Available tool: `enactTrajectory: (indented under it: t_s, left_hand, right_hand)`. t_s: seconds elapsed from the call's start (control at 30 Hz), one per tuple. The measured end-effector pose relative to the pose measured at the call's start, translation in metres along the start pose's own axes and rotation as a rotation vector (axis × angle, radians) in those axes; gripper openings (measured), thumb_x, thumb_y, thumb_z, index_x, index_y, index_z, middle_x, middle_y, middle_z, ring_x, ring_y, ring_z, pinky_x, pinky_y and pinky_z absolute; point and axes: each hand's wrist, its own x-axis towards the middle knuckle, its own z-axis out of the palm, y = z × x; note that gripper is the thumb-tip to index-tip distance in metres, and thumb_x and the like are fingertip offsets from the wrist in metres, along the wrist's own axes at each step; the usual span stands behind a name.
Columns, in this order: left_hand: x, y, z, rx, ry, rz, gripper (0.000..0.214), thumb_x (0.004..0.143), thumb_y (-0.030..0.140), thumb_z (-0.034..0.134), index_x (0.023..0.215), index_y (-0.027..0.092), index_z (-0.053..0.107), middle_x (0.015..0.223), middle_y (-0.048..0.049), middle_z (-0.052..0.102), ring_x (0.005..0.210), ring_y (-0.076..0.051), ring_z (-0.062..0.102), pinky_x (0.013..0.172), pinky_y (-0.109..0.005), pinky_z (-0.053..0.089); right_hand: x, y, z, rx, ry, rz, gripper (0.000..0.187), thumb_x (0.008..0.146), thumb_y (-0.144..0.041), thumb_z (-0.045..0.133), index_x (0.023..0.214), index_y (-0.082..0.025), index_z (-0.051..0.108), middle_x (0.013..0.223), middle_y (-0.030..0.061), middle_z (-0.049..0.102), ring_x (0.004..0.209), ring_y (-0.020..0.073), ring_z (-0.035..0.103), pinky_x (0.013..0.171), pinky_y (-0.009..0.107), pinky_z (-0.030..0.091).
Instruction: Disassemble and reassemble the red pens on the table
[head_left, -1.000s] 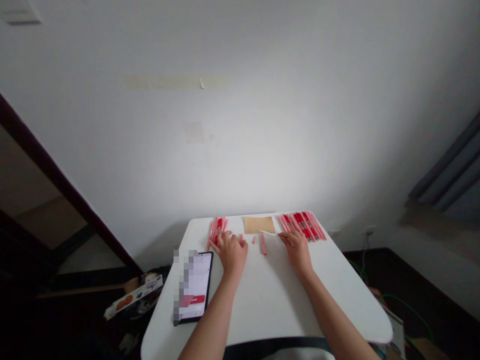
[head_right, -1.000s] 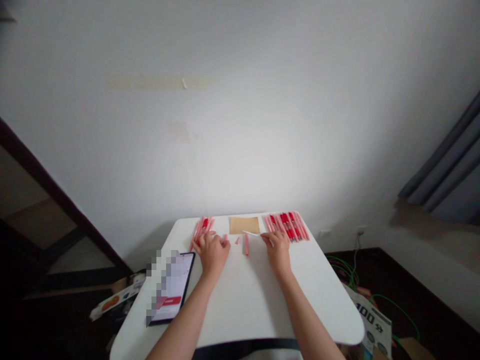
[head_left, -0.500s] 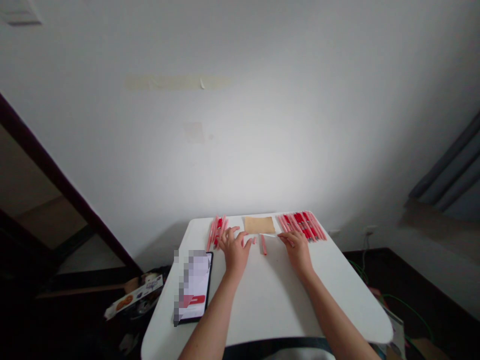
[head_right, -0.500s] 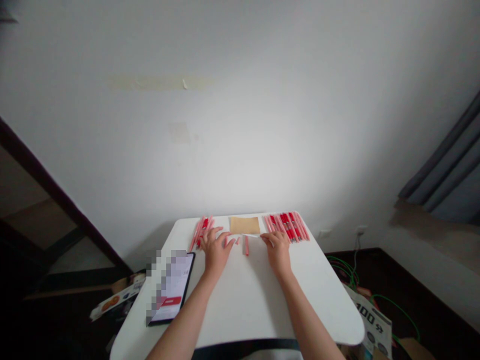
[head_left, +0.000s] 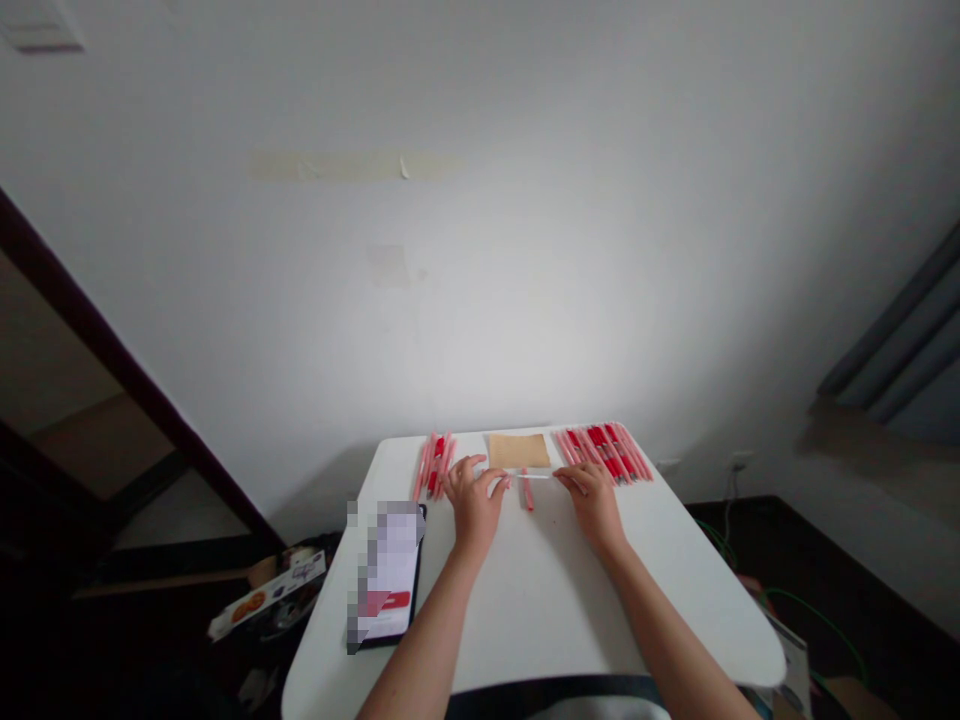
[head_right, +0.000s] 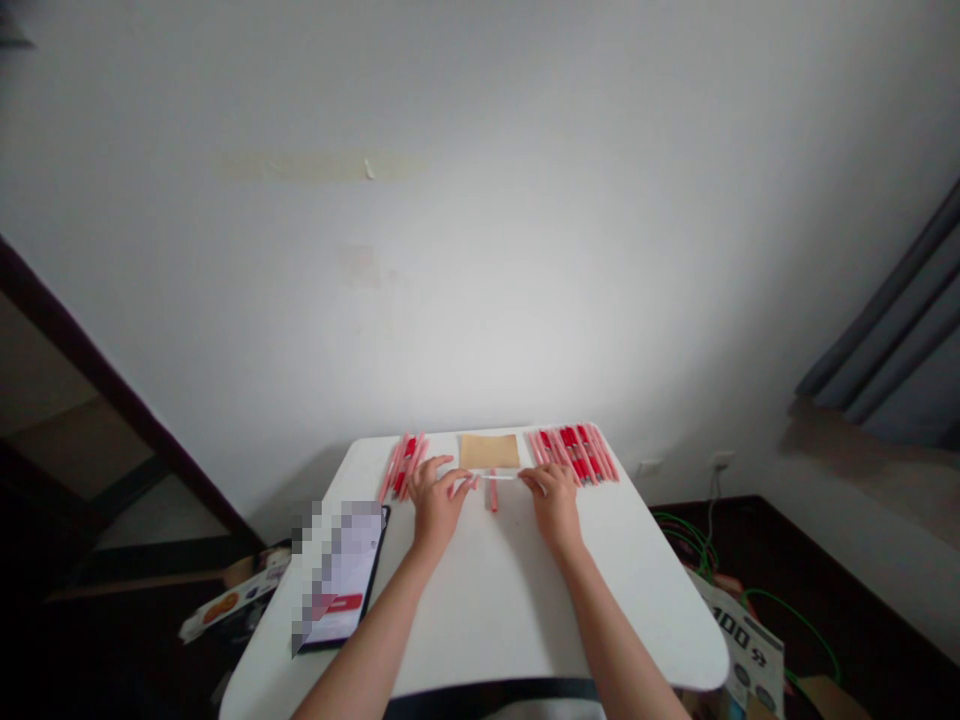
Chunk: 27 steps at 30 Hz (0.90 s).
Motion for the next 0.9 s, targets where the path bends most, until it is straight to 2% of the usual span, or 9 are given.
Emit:
enactTrajectory:
  t_s: [0.37,0.63,0.8,0.9]
  left_hand:
    - [-0.002,0.004,-0.002,0.052,0.025,-0.043,0.004,0.077,0.027,0.067,0.076,0.025,0.070,0.113,-0.0049,0.060,0.114,-0.025,0.048,0.104,-0.049,0.030]
    - [-0.005,0.010,-0.001,0.190,0.002,-0.058,0.005,0.076,0.027,0.065,0.076,0.022,0.067,0.118,-0.0070,0.056,0.117,-0.027,0.045,0.105,-0.055,0.026]
    - [-0.006,0.012,0.000,0.280,-0.004,-0.040,0.005,0.077,0.024,0.062,0.077,0.021,0.066,0.119,-0.0082,0.055,0.119,-0.029,0.043,0.107,-0.061,0.018]
    - [-0.006,0.014,-0.002,0.309,-0.006,-0.041,0.006,0.077,0.023,0.061,0.077,0.020,0.066,0.119,-0.0094,0.054,0.118,-0.030,0.042,0.105,-0.061,0.021]
  right_hand:
    - [0.001,0.005,-0.001,-0.030,0.039,-0.005,0.039,0.092,-0.045,0.045,0.082,-0.021,0.074,0.084,0.0092,0.068,0.084,0.0233,0.054,0.080,0.037,0.040]
    - [0.000,0.005,0.000,-0.051,0.034,0.000,0.038,0.092,-0.045,0.045,0.083,-0.021,0.074,0.084,0.0088,0.067,0.085,0.0231,0.054,0.080,0.036,0.039]
    - [0.000,0.007,0.001,-0.054,0.014,0.007,0.039,0.092,-0.047,0.045,0.083,-0.022,0.074,0.084,0.0090,0.067,0.085,0.0236,0.054,0.081,0.037,0.039]
    - [0.000,0.007,0.001,-0.057,0.011,0.014,0.040,0.092,-0.047,0.044,0.082,-0.021,0.074,0.084,0.0094,0.067,0.087,0.0242,0.054,0.081,0.038,0.039]
